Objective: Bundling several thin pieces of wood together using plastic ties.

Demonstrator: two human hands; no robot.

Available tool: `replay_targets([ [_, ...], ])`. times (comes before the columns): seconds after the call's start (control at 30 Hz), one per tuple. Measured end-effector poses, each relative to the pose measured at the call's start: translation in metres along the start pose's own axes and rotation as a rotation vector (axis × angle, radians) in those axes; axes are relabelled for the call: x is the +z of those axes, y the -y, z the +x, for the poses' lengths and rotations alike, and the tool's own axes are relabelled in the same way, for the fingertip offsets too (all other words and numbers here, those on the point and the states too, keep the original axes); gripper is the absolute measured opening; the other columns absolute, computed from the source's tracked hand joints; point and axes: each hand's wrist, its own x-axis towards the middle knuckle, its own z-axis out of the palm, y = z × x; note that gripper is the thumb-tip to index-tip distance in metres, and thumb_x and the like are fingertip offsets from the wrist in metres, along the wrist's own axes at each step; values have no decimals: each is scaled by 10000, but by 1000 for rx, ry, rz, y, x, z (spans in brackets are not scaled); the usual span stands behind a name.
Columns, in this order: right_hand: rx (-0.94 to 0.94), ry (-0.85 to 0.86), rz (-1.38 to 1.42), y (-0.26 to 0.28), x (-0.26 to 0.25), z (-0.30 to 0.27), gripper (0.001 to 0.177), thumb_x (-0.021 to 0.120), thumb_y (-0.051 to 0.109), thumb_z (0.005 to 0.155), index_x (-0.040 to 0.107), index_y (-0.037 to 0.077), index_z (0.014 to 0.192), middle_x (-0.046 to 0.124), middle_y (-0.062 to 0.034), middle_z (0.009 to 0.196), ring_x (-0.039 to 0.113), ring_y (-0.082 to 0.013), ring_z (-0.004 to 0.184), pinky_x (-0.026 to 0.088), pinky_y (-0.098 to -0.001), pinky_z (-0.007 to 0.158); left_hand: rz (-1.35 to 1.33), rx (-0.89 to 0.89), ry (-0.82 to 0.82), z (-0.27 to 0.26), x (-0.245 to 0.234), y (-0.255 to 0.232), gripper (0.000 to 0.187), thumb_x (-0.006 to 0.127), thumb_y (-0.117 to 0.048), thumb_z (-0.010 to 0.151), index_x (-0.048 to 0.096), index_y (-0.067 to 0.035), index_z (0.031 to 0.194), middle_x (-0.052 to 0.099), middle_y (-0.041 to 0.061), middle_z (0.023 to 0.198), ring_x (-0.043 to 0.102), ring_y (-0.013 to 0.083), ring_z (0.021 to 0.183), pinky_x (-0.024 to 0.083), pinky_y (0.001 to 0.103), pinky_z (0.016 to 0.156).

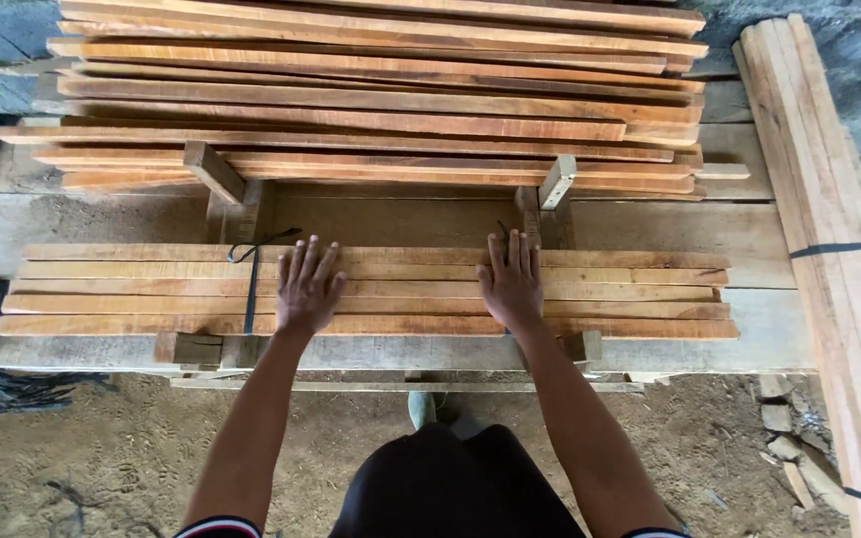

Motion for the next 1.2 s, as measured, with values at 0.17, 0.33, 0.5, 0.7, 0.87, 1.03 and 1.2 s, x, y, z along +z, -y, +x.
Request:
replay_targets([
  [0.17,34,228,-16,0,-9,-13,651,253,535,1082,240,217,1650,192,-231,1686,144,-373,1580,46,-531,1285,-1,-70,-51,-26,2,6,575,426,-558,1043,459,-322,1567,405,75,1649,338,300,1535,226,546,1260],
  [0.33,-29,146,-47,-7,0,-24,623,309,510,1087,328,202,1628,293,-236,1655,235,-386,1557,106,-563,1263,24,-36,-98,-32,7,8,594,458,-517,1041,419,-309,1596,400,98,1650,346,330,1525,226,564,1251],
  [0.5,2,157,-9,-3,-4,-28,649,324,531,1069,300,231,1644,257,-217,1682,209,-372,1569,82,-565,1271,20,-68,-91,-34,9,6,613,459,-536,1030,406,-322,1602,379,74,1664,328,317,1535,208,565,1256],
  [0.7,-13,50,-32,-5,-2,-29,637,413,497,1052,336,250,1634,343,-202,1651,292,-350,1545,141,-554,1266,-12,-67,-71,-31,7,3,632,452,-539,1010,384,-342,1607,349,67,1677,298,319,1547,194,582,1256],
  [0.87,-90,-217,-37,-5,12,-28,585,558,390,955,549,225,1517,495,-216,1557,466,-384,1442,329,-581,1184,27,-29,-106,-30,4,5,694,540,-489,969,359,-316,1616,362,109,1661,305,346,1537,255,592,1228],
  [1.03,-88,-269,-45,-4,16,-26,576,578,386,940,588,225,1492,542,-207,1529,512,-380,1410,344,-551,1201,-26,-7,-63,-29,13,15,757,544,-533,954,310,-290,1632,304,139,1675,259,380,1544,234,621,1220],
  [1.2,-38,-223,-123,-4,24,-29,645,579,485,941,532,263,1544,501,-171,1587,482,-338,1450,292,-514,1247,-56,21,-1,-25,21,21,768,459,-574,996,214,-269,1656,179,156,1712,139,400,1574,161,650,1226],
])
